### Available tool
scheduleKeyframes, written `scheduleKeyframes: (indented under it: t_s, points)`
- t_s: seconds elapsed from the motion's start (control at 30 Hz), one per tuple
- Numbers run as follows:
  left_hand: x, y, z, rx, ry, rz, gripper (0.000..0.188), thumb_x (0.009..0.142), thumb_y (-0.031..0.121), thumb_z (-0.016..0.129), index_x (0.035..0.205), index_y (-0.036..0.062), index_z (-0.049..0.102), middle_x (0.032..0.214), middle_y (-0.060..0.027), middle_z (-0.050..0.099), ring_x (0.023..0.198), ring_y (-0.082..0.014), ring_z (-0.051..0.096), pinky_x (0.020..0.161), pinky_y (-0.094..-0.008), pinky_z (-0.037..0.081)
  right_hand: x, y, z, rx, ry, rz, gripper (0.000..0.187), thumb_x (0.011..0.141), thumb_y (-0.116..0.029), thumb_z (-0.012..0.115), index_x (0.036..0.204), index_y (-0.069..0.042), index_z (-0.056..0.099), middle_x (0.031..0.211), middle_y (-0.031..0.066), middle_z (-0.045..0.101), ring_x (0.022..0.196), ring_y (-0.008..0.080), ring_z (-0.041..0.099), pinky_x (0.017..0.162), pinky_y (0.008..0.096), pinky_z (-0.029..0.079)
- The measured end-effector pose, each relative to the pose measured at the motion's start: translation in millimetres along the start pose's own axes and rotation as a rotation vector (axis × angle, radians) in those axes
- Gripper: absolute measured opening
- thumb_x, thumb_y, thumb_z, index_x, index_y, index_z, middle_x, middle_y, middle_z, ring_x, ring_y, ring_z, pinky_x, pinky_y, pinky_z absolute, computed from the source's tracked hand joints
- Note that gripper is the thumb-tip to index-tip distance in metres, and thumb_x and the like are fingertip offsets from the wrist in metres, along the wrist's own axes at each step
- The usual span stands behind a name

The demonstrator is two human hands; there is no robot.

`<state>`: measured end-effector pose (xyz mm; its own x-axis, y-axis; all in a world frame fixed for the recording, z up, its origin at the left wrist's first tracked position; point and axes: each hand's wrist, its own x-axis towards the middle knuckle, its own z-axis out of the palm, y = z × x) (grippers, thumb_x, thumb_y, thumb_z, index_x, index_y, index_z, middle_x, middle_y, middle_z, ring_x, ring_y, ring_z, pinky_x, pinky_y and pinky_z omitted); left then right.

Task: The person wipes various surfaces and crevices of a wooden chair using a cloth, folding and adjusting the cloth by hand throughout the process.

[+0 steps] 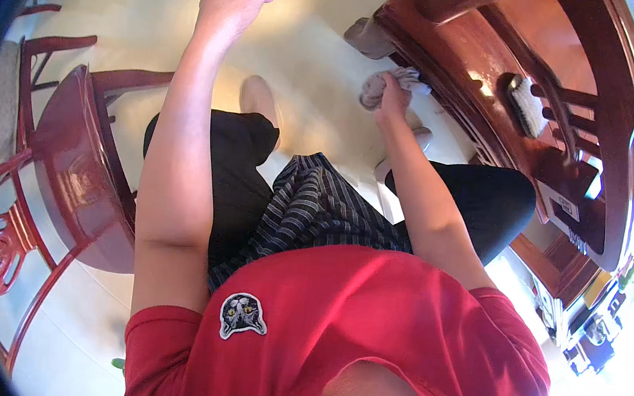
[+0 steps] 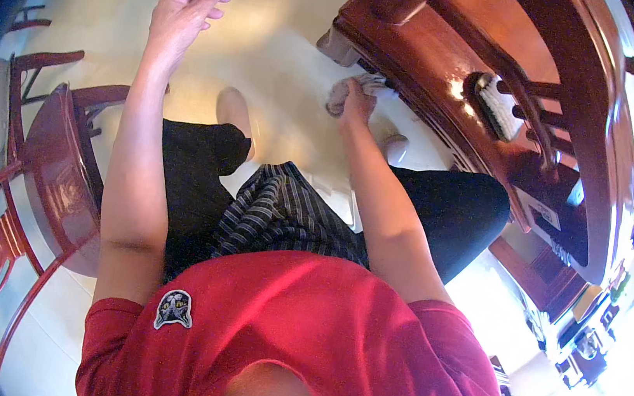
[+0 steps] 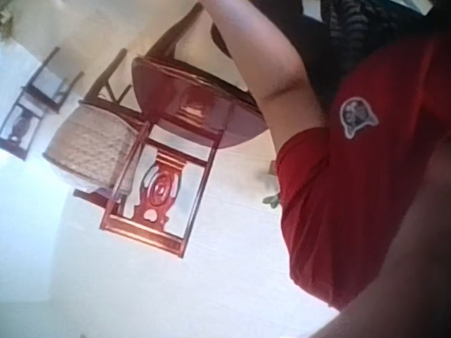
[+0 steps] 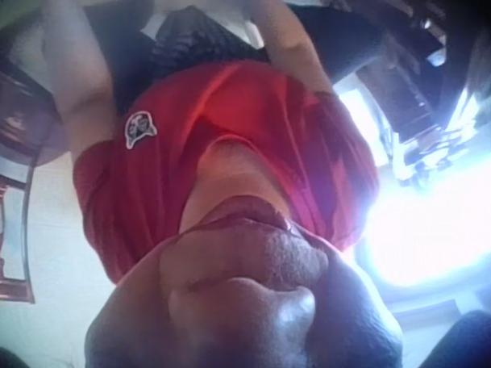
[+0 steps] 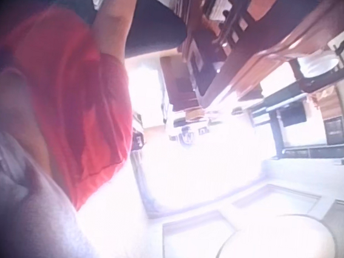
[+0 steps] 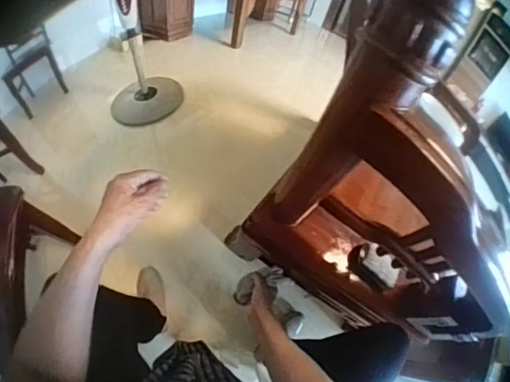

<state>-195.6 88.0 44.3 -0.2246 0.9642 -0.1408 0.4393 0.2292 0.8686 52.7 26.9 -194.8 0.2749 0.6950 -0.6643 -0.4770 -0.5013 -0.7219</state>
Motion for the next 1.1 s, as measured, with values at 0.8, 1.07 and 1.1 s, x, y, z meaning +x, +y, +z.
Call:
scheduleKeyframes:
  t_s: [0.8, 1.07, 1.1]
  points:
    - [-7, 4, 7, 0.044, -0.116, 0.068, 0.039, 0.086, 0.036, 0.059, 0.113, 0.0069, 0.061, 0.096, -0.0058, 0.067, 0.086, -0.0143, 0.062, 0.071, -0.0255, 0.047, 32, -45, 24, -1.655, -0.263, 0.02, 0.034, 0.069, -0.022, 0.06, 0.094, 0.002, 0.064, 0.097, 0.0198, 0.065, 0.092, 0.0315, 0.063, 0.081, 0.038, 0.049]
    - [-12, 25, 1, -0.02, -0.018, 0.209, 0.02, 0.086, 0.014, 0.057, 0.096, -0.0011, 0.064, 0.077, -0.0103, 0.065, 0.071, -0.0153, 0.062, 0.066, -0.0267, 0.049, 69, -39, -19, -1.926, -0.353, -0.068, 0.033, 0.069, -0.02, 0.058, 0.093, 0.001, 0.066, 0.103, 0.021, 0.063, 0.096, 0.0304, 0.062, 0.084, 0.0389, 0.049]
    - [-9, 20, 0, -0.024, -0.007, 0.204, 0.02, 0.086, 0.014, 0.057, 0.096, -0.0011, 0.064, 0.077, -0.0103, 0.065, 0.071, -0.0153, 0.062, 0.066, -0.0267, 0.049, 62, -41, -17, -1.936, -0.359, -0.074, 0.033, 0.069, -0.02, 0.058, 0.093, 0.001, 0.066, 0.103, 0.021, 0.063, 0.096, 0.0304, 0.062, 0.084, 0.0389, 0.049]
